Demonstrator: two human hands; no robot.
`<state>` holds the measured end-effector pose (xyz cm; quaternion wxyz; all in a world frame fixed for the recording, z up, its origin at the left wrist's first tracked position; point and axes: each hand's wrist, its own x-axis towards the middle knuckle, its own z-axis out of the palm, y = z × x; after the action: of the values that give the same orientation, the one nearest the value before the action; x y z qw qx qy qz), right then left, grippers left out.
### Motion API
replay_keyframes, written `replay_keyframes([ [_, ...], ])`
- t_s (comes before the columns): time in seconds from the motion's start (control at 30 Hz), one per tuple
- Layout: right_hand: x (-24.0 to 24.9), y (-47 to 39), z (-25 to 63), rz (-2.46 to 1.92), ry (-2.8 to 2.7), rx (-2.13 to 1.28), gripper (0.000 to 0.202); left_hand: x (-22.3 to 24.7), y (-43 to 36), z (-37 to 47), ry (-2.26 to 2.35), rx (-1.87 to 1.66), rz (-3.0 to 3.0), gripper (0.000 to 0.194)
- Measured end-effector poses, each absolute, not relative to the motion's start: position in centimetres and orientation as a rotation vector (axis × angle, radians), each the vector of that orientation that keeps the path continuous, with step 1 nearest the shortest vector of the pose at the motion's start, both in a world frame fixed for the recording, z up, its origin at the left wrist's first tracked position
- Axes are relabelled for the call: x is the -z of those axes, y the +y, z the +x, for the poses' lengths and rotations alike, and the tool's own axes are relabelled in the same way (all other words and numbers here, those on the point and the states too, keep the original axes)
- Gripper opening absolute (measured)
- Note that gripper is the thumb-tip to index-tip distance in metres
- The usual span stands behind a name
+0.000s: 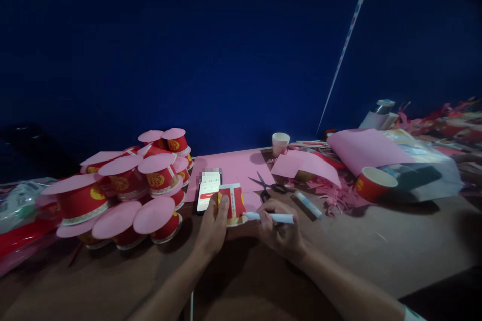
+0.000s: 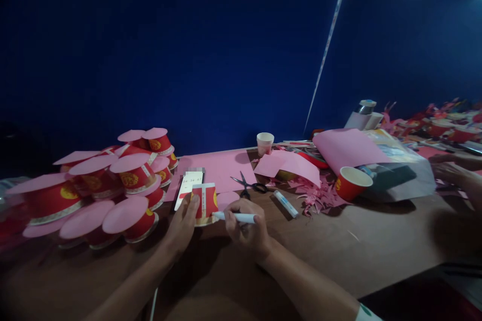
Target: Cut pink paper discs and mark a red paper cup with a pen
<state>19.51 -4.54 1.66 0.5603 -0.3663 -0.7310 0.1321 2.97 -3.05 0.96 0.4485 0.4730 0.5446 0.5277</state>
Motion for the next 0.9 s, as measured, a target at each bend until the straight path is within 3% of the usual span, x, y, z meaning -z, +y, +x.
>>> replay_keyframes([
  [0.9,-1.7,-4.47,19.49,-0.87,-1.724,-0.264,0.017,-1.49,-3.1,2.82,1.386,-1.326,1.187,0.053],
])
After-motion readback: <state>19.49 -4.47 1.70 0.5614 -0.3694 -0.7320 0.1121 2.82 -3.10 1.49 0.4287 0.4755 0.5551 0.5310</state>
